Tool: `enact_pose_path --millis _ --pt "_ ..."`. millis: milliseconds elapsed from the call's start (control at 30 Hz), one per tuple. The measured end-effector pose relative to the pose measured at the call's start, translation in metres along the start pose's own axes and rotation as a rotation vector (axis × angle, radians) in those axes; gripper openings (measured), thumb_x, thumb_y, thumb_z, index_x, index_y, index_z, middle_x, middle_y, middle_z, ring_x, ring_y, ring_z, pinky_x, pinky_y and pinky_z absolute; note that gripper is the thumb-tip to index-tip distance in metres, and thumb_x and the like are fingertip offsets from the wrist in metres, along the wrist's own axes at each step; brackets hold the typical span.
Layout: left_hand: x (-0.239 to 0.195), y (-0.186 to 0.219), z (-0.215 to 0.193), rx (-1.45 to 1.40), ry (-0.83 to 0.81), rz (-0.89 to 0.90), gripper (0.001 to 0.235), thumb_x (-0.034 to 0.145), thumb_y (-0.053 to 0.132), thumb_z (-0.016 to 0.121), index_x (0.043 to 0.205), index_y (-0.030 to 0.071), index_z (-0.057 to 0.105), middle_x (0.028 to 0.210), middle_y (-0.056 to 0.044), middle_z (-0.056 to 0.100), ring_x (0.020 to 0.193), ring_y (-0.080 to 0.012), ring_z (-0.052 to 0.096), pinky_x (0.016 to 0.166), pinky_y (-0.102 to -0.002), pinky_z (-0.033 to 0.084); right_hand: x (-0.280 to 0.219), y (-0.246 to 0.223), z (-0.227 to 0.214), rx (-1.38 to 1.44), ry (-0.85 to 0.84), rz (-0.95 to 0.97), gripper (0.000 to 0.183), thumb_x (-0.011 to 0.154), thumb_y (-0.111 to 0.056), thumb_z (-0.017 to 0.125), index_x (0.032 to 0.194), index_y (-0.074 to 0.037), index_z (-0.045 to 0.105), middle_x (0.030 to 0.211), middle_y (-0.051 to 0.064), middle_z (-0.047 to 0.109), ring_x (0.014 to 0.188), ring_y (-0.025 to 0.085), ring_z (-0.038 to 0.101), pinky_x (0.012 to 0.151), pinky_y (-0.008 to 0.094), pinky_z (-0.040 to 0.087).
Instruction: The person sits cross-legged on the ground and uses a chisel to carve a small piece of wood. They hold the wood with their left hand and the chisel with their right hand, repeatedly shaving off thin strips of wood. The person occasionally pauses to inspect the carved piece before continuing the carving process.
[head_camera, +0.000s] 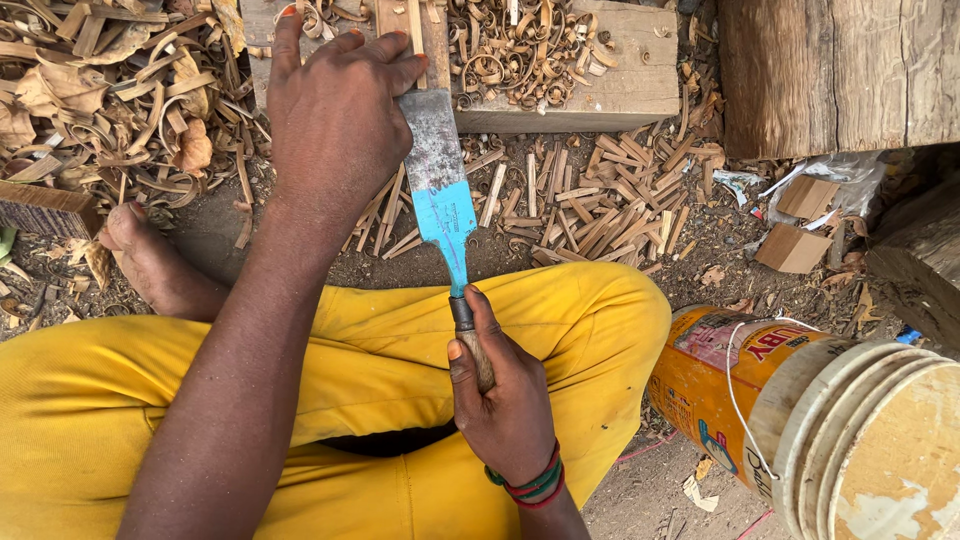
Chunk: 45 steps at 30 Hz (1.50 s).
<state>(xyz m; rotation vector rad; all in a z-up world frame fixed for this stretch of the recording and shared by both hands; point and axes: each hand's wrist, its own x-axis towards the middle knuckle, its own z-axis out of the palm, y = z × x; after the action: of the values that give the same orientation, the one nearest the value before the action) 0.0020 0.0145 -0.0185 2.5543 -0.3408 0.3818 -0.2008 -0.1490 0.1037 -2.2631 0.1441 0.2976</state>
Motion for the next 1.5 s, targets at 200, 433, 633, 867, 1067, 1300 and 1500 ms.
enact_pose_path --millis 200,433,633,867,1067,1300,1500 --pt "0.000 0.003 -0.004 -0.018 -0.002 -0.013 0.043 0.092 -0.006 0.066 0.120 0.025 0.080 0.136 0.001 0.073 0.124 -0.0253 0.067 0.124 -0.062 0.020 0.001 0.002 0.001 0.001 -0.002 0.015 0.051 0.100 -0.011 0.063 0.148 0.002 0.052 0.078 0.010 0.065 0.059 0.010 0.056 0.056 0.028 0.050" --pt "-0.001 0.004 0.005 -0.021 0.024 -0.020 0.047 0.086 -0.005 0.067 0.124 0.020 0.080 0.136 -0.004 0.073 0.126 -0.0262 0.066 0.123 -0.062 0.020 0.009 0.010 -0.007 0.030 -0.014 0.137 0.047 0.100 -0.018 0.066 0.144 -0.002 0.061 0.058 0.004 0.044 0.052 0.007 0.040 0.047 0.028 0.037" --pt "-0.007 0.004 0.018 0.005 0.083 -0.007 0.049 0.082 -0.007 0.066 0.124 0.016 0.078 0.137 -0.003 0.074 0.128 -0.0240 0.066 0.126 -0.060 0.015 0.018 0.019 -0.024 -0.040 -0.008 0.093 0.045 0.099 -0.023 0.069 0.139 -0.003 0.065 0.058 0.004 0.046 0.054 0.006 0.039 0.048 0.027 0.040" --pt "-0.010 0.003 0.022 0.034 0.113 0.007 0.044 0.083 -0.003 0.071 0.122 0.016 0.078 0.129 -0.002 0.075 0.127 -0.0194 0.068 0.130 -0.056 0.005 0.022 0.021 -0.029 -0.058 -0.056 0.155 0.041 0.099 -0.024 0.069 0.136 -0.005 0.069 0.061 0.010 0.055 0.056 0.008 0.043 0.053 0.029 0.045" --pt "-0.011 0.001 0.023 0.043 0.141 0.024 0.041 0.087 -0.003 0.070 0.121 0.017 0.079 0.129 0.000 0.075 0.125 -0.0154 0.067 0.133 -0.055 0.001 0.020 0.026 -0.029 -0.038 -0.049 0.085 0.033 0.101 -0.023 0.068 0.125 0.001 0.069 0.113 0.010 0.075 0.059 0.007 0.057 0.062 0.028 0.055" --pt "-0.009 0.003 0.017 0.138 0.244 0.078 0.041 0.083 0.000 0.067 0.116 0.020 0.079 0.122 0.003 0.077 0.122 -0.0137 0.068 0.132 -0.051 -0.005 0.021 0.026 -0.032 -0.062 -0.058 0.072 0.038 0.099 -0.023 0.067 0.128 0.001 0.068 0.116 0.012 0.079 0.065 0.009 0.070 0.066 0.029 0.058" --pt "-0.011 0.001 0.025 0.134 0.251 0.077 0.041 0.089 -0.004 0.061 0.115 0.021 0.080 0.122 0.005 0.076 0.122 -0.0112 0.066 0.134 -0.053 -0.008 0.023 0.030 -0.036 -0.055 -0.049 0.043 0.040 0.099 -0.026 0.066 0.129 0.000 0.068 0.123 0.011 0.078 0.062 0.008 0.068 0.061 0.030 0.057"
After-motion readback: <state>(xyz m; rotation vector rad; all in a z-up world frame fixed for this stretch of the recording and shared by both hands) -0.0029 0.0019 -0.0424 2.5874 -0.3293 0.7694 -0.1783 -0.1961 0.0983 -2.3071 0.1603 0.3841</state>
